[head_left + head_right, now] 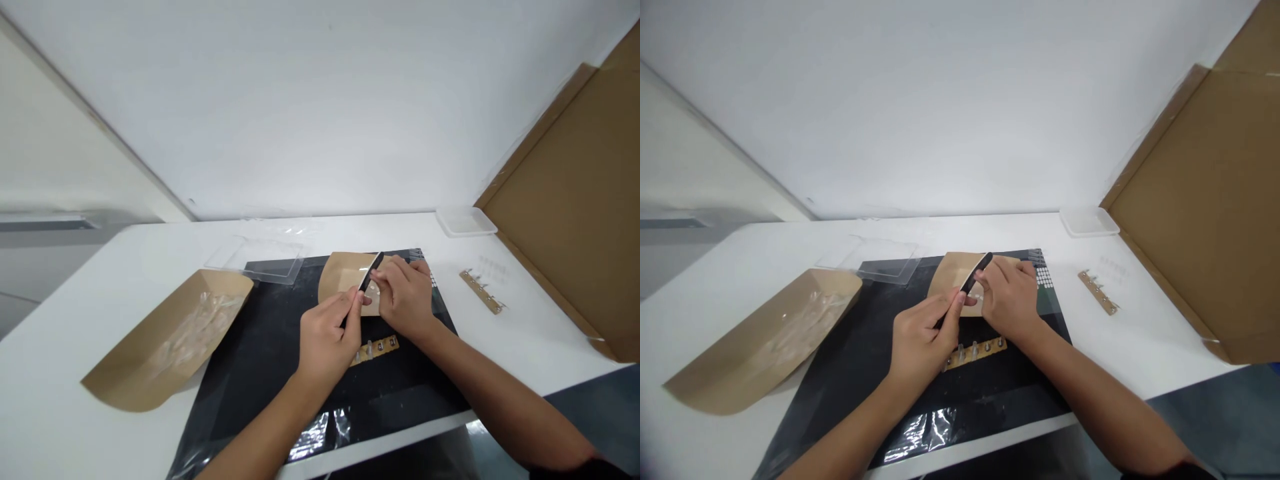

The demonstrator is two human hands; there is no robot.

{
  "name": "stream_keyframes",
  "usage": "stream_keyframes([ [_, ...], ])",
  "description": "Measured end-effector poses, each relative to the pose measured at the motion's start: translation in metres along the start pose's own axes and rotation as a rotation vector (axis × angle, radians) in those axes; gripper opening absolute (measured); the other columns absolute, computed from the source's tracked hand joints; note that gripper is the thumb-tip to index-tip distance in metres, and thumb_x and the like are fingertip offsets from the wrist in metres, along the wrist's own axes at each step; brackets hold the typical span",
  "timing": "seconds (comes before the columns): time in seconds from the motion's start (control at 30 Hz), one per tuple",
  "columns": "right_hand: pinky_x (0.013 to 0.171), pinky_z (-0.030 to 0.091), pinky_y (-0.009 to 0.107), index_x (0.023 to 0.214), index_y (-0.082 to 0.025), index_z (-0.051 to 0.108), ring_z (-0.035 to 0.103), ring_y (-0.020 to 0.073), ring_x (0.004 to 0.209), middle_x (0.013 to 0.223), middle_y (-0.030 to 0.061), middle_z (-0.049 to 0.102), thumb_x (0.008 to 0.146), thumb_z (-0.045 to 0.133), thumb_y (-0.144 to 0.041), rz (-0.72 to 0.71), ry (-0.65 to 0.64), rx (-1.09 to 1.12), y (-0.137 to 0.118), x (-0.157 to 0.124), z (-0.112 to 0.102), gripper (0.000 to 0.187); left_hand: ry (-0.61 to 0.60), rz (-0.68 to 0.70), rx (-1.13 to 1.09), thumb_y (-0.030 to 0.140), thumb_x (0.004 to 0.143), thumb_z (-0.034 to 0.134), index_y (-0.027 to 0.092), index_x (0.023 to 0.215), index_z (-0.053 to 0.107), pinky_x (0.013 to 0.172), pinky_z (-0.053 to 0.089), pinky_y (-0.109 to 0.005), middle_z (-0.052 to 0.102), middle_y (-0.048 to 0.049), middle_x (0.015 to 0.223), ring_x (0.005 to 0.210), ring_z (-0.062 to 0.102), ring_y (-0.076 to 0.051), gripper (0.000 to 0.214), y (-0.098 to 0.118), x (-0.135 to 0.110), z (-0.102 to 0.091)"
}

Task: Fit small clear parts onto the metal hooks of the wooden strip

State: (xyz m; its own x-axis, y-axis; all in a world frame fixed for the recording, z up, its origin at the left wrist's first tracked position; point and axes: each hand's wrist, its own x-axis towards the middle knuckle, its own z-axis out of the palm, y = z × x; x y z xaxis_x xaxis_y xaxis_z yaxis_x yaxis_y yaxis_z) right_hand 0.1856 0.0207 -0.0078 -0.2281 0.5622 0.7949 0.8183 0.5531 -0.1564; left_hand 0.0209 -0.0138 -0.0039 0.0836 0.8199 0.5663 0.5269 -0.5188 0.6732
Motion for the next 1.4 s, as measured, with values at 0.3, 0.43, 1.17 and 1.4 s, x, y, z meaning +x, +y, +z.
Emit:
stream_keyframes([
  [0.3,0.074,0.031,0.037,0.078,-0.021,0.056,0.055,0.0157,0.065,0.067,-0.0011,0.062,0.104,0.053,-0.016,-0.031,-0.045,0.023,-0.0007,-0.0009,-0.0019,0.027,0.026,0.039,0.005,0.02,0.103,0.061,0.02,0.094,0.084,0.077,0.063,-0.027,0.081,-0.0038,0.08,0.078,0.08,-0.019,0.025,0.0018,0.0002,-0.0005],
  [0.43,0.075,0.031,0.037,0.077,-0.021,0.056,0.055,0.0152,0.063,0.068,-0.0015,0.063,0.105,0.053,-0.016,0.004,-0.023,0.017,0.0009,0.0009,-0.0019,0.028,0.075,0.135,0.017,0.015,0.102,0.061,0.017,0.092,0.082,0.074,0.063,-0.025,0.083,-0.0059,0.088,0.077,0.079,-0.018,0.024,0.0002,0.0013,0.0014],
  [1.17,0.074,0.03,0.036,0.077,-0.022,0.054,0.055,0.0156,0.063,0.07,-0.0008,0.065,0.102,0.055,-0.015,0.039,-0.068,0.059,-0.0027,0.003,-0.0087,0.026,0.109,0.219,0.072,0.008,0.1,0.063,0.012,0.098,0.08,0.075,0.062,-0.024,0.081,-0.0083,0.089,0.079,0.078,-0.016,0.018,0.0016,-0.0005,-0.001],
  [1.4,0.073,0.031,0.036,0.077,-0.022,0.054,0.057,0.0155,0.063,0.069,-0.0012,0.063,0.104,0.055,-0.017,0.082,-0.036,0.095,-0.0012,0.0038,-0.0083,0.027,0.115,0.239,0.072,0.006,0.1,0.063,0.012,0.102,0.08,0.079,0.064,-0.024,0.081,-0.0086,0.09,0.082,0.079,-0.017,0.018,0.0019,0.0002,0.0005],
])
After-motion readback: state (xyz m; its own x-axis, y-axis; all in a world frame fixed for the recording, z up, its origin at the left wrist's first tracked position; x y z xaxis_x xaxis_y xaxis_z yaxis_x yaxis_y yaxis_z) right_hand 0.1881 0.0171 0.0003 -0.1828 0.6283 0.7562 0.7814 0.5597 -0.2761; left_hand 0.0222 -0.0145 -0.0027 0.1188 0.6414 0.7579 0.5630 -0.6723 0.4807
